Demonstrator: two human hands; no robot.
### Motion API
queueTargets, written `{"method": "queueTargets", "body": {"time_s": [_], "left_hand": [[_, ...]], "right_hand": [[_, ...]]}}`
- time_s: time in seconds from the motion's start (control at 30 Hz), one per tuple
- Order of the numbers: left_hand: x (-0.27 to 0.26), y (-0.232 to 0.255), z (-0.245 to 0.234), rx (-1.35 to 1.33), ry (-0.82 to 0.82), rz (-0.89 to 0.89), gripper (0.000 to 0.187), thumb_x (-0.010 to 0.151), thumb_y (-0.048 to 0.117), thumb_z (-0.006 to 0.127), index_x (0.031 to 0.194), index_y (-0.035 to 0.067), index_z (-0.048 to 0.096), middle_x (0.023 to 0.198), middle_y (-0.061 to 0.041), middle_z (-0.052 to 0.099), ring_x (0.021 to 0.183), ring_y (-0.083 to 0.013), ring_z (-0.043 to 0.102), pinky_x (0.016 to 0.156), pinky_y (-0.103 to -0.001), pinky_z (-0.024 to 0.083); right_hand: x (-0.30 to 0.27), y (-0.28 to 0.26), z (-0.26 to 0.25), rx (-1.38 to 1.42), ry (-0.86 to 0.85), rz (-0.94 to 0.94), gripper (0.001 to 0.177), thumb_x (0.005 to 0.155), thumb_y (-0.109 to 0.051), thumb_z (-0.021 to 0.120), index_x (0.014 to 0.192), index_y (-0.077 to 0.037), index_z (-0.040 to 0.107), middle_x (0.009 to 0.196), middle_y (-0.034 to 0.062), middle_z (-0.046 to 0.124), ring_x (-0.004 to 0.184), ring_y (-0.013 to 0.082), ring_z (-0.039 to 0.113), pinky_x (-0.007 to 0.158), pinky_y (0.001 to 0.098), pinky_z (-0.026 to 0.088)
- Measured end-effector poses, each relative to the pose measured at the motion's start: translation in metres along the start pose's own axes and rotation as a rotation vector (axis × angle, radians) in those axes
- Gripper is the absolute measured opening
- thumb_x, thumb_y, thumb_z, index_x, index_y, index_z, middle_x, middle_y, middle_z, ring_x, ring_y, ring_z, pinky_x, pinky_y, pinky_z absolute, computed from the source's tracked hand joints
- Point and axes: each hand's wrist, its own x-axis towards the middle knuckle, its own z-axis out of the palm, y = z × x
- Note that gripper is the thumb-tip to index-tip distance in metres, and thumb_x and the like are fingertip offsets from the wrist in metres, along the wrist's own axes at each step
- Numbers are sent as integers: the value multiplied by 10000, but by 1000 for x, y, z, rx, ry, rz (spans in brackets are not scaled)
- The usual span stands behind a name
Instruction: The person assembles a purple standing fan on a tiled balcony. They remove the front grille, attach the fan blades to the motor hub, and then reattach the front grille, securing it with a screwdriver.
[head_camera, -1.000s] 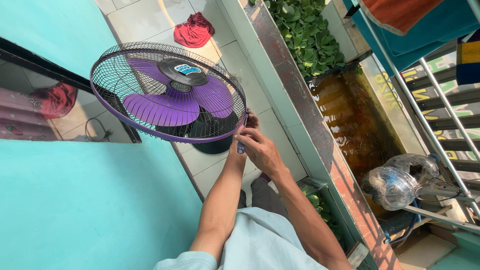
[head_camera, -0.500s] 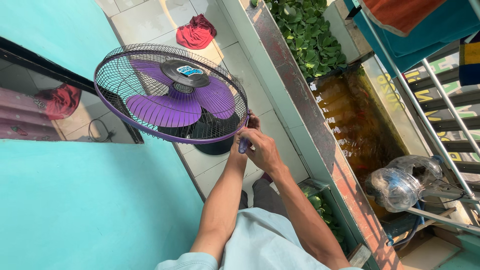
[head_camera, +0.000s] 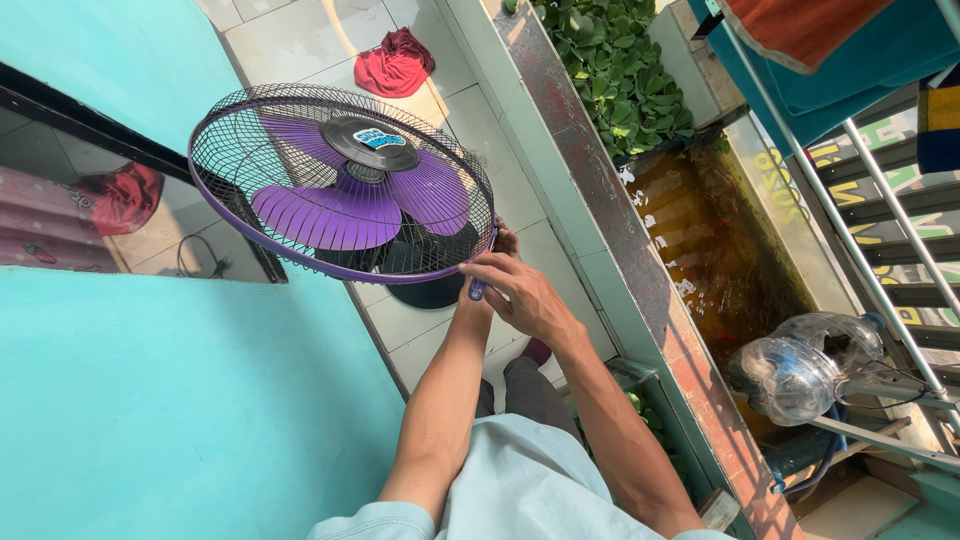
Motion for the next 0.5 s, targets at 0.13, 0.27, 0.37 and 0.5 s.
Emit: {"method": "queueTargets", "body": {"time_s": [0.13,0.27,0.37,0.5], "left_hand": [[3,2,-7,82,-141,22,366,1120,223,419,1215,-86,590,1016,-188,697,862,-278,719,872,-412,607],[19,6,-20,30,-130,-25,393,1114,229,376,1230,-74,597,1077,-204,712,874,-307,732,892,-432,605],[19,7,-25,-28,-133,-23,459,1089,273,350,1241,-84,596,1117,-248,702,891,-342,731,904,-455,598],[25,11,-27,-54,-212,-102,480,1071,335,382,1209,-73,595,1102,-243,698,898,-358,732,908,-490,592]], "right_hand": [[0,7,15,-14,71,75,348,811,-26,780,1126,-116,663,1212,35,731,1048,258,724,846,387,615],[2,4,14,74,21,122,383,830,-15,764,1190,-90,657,1196,41,718,1007,258,735,803,366,626],[0,-1,5,-39,8,-44,479,754,48,760,1213,-74,700,1196,115,700,974,311,719,803,401,611],[3,3,16,27,48,85,339,836,-50,789,1144,-111,661,1216,33,717,1034,260,739,843,368,633]]}}
